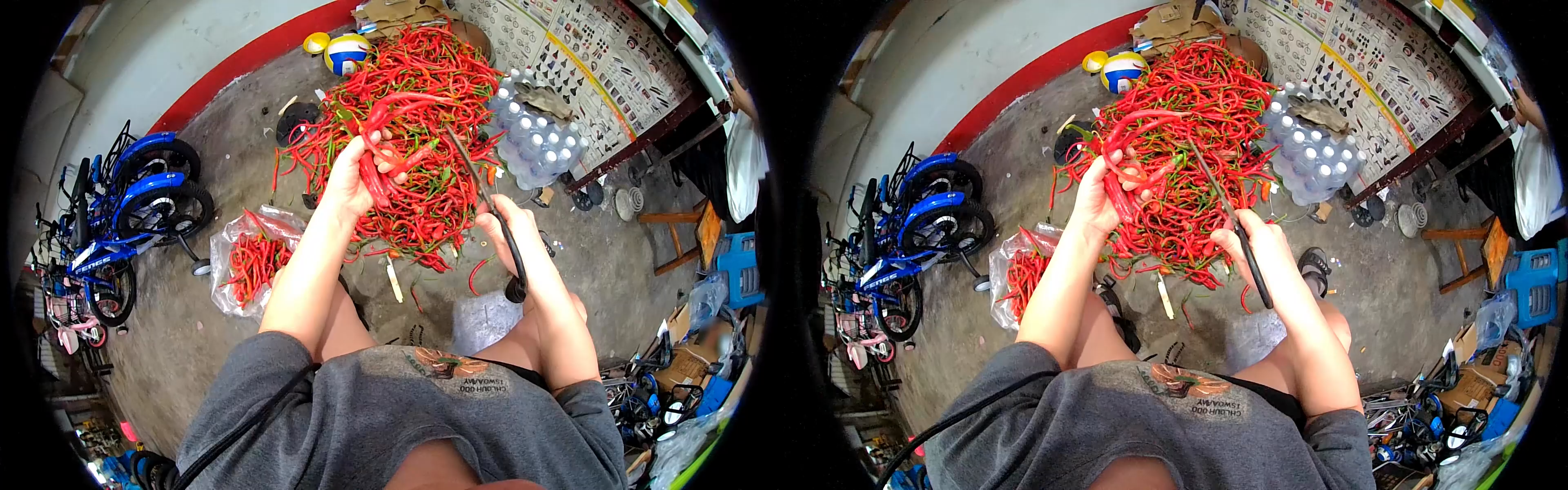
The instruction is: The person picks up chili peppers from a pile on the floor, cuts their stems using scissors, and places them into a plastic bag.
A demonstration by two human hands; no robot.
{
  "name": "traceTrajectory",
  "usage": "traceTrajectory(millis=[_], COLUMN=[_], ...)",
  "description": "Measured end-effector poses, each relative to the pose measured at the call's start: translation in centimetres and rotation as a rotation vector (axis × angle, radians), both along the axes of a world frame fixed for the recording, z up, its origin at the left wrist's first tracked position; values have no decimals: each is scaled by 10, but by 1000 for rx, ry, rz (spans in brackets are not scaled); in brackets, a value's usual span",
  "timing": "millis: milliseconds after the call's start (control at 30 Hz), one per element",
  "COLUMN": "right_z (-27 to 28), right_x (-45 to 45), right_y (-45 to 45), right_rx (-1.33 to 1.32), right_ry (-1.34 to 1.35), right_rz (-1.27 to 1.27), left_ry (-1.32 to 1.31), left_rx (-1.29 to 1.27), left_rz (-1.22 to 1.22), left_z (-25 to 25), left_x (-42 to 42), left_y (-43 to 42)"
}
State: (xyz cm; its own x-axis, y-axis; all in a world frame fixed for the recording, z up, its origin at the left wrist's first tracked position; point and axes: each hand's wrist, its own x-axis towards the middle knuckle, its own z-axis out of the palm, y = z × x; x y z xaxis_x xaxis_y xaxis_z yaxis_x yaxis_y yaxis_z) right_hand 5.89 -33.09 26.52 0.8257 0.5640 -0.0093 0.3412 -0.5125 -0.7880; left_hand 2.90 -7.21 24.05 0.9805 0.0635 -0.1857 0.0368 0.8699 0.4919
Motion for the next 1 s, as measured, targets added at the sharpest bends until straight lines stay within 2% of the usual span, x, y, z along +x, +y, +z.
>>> traceTrajectory(millis=[100,167,200,333,467,567,633,733,800,833,900,1000], right_z=[7,9,8,9,7,2,3,3,2,0,-4,-8], right_x=[0,0,0,-10,-17,-19,-19,-19,-19,-20,-21,-23], right_y=[-1,-1,0,9,16,19,20,21,23,24,27,29], right_rx=[-41,34,-14,-195,-241,-239,-247,-239,-242,-244,-222,-207], right_ry=[-61,-210,-149,-212,-182,-230,-221,-216,-219,-222,-256,-292], right_rz=[-16,81,111,187,237,272,276,284,288,291,289,273], left_ry=[28,18,45,150,212,128,169,222,249,250,316,356], left_rx=[73,115,123,119,135,170,177,221,233,232,59,41], left_rz=[-10,-29,-13,33,48,-13,-3,65,253,252,229,285], left_z=[-5,-8,-8,-6,2,-10,-12,-17,-14,-17,-22,-18], left_x=[0,0,0,-1,0,2,2,2,3,5,9,10], left_y=[1,0,-2,-8,-13,-9,-9,-11,-19,-18,-18,-24])
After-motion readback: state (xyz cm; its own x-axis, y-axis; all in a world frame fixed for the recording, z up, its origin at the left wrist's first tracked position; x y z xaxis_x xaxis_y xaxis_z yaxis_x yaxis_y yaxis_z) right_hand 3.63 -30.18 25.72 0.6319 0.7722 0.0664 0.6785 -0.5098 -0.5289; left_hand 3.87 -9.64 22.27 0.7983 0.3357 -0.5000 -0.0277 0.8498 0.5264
